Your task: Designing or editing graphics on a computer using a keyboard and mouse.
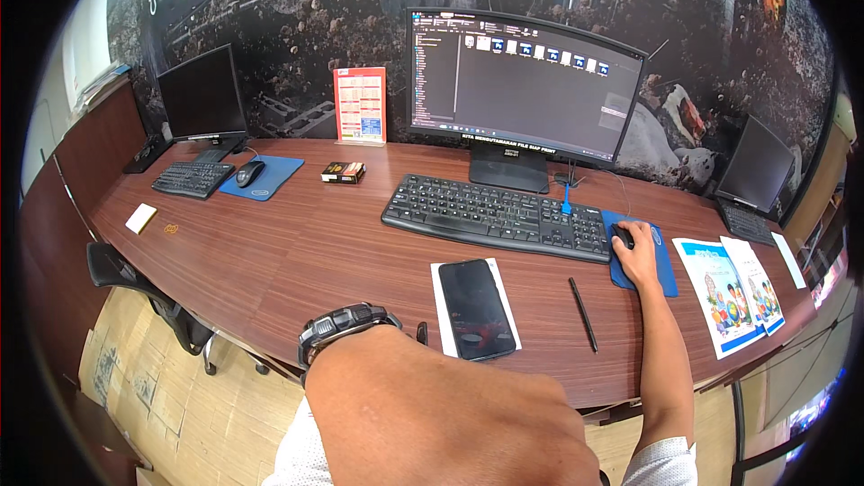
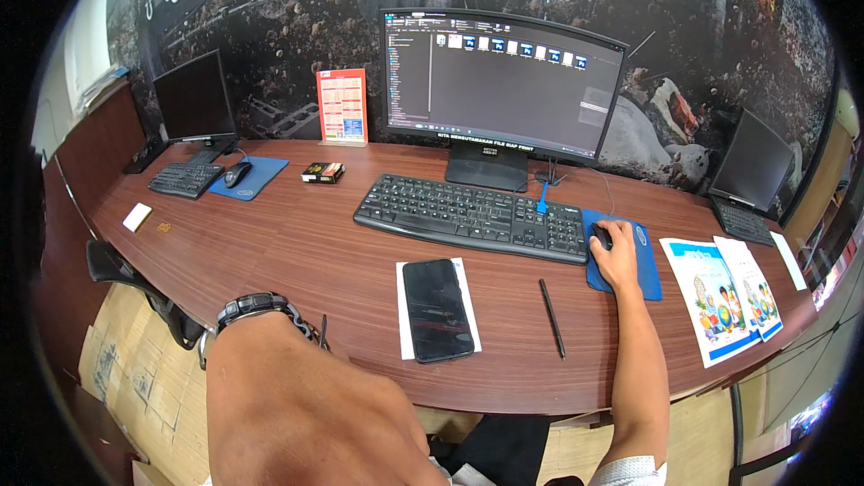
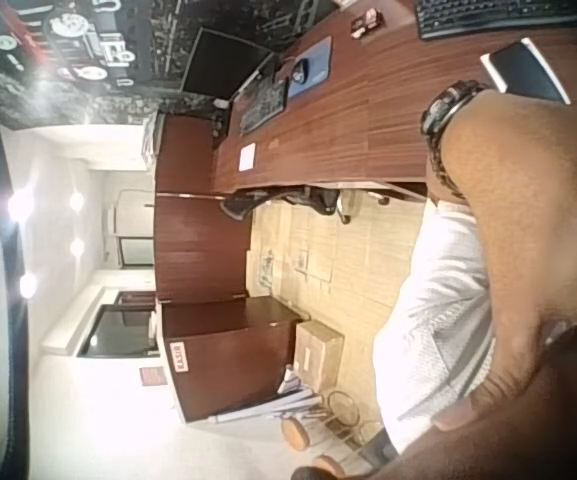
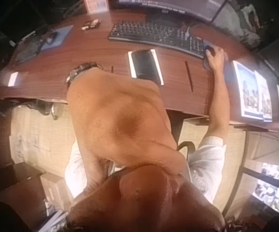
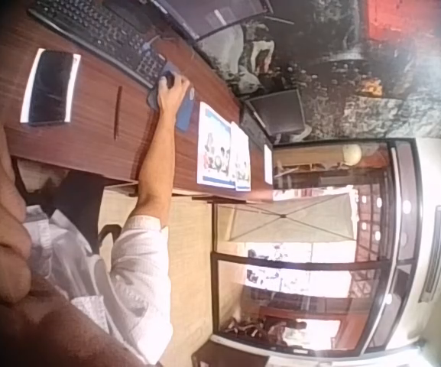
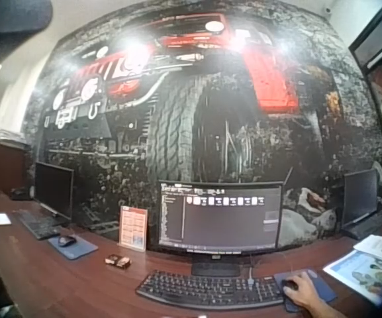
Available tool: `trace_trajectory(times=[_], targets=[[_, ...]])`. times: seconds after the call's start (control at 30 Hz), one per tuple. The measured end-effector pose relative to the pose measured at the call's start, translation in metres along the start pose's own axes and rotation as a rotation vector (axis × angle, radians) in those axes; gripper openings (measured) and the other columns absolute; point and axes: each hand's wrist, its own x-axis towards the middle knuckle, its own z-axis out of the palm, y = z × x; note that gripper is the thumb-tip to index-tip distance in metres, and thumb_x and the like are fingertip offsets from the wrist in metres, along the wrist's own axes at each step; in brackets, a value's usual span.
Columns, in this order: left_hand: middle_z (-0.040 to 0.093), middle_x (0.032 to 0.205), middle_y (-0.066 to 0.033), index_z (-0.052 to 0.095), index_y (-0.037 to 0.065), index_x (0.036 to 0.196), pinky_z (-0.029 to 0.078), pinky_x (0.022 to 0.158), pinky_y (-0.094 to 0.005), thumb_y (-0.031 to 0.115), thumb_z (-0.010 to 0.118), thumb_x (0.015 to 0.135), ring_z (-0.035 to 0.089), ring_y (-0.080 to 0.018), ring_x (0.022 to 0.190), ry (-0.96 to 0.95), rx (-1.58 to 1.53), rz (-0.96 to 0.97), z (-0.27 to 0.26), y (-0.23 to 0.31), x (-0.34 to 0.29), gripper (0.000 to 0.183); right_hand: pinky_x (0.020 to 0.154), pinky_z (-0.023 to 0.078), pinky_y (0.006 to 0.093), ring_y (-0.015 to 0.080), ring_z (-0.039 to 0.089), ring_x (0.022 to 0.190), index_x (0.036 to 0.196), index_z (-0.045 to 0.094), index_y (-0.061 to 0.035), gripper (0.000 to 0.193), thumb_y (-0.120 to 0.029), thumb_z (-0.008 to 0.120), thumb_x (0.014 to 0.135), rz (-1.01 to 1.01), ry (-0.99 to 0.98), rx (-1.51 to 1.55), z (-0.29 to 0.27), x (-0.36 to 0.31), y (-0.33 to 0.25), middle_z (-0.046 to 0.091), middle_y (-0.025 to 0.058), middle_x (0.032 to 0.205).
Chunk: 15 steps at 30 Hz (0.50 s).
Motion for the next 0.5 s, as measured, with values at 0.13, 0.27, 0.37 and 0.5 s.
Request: trace_trajectory(times=[0.13, 0.27, 0.37, 0.5], targets=[[0.067, 0.084, -0.0131, 0.053, -0.007, 0.123, 0.055, 0.053, -0.0327, 0.065, 0.076, 0.061, 0.070, -0.0274, 0.072, -0.282, 0.104, -0.059, -0.015, 0.007, 0.010, 0.097, 0.098, 0.045, 0.0408, 0.0348, 0.057, 0.111, 0.114, 0.066, -0.0047, 0.035, -0.018, 0.069, 0.082, 0.011, -0.003, -0.003, 0.000, 0.001, -0.004, 0.056, 0.0171, 0.116], [0.067, 0.084, -0.0132, 0.053, -0.008, 0.122, 0.055, 0.053, -0.0326, 0.065, 0.076, 0.062, 0.070, -0.0274, 0.071, -0.257, 0.091, -0.060, -0.015, 0.006, 0.009, 0.097, 0.098, 0.045, 0.0410, 0.0351, 0.057, 0.111, 0.114, 0.066, -0.0046, 0.035, -0.019, 0.069, 0.082, 0.006, -0.011, -0.002, 0.001, 0.001, -0.002, 0.056, 0.0171, 0.116], [0.067, 0.084, -0.0134, 0.053, -0.008, 0.122, 0.055, 0.053, -0.0324, 0.065, 0.076, 0.062, 0.069, -0.0274, 0.071, -0.232, 0.078, -0.063, -0.013, 0.005, 0.007, 0.097, 0.097, 0.045, 0.0407, 0.0350, 0.057, 0.110, 0.113, 0.066, -0.0049, 0.035, -0.018, 0.069, 0.081, -0.004, 0.001, -0.006, 0.002, 0.001, 0.000, 0.056, 0.0170, 0.115], [0.066, 0.083, -0.0136, 0.053, -0.009, 0.122, 0.055, 0.052, -0.0322, 0.065, 0.076, 0.062, 0.069, -0.0274, 0.070, -0.198, 0.060, -0.066, -0.009, 0.003, 0.004, 0.097, 0.096, 0.046, 0.0407, 0.0347, 0.057, 0.109, 0.109, 0.066, -0.0046, 0.033, -0.016, 0.069, 0.079, 0.003, 0.005, -0.009, 0.001, 0.001, -0.001, 0.057, 0.0165, 0.113]])
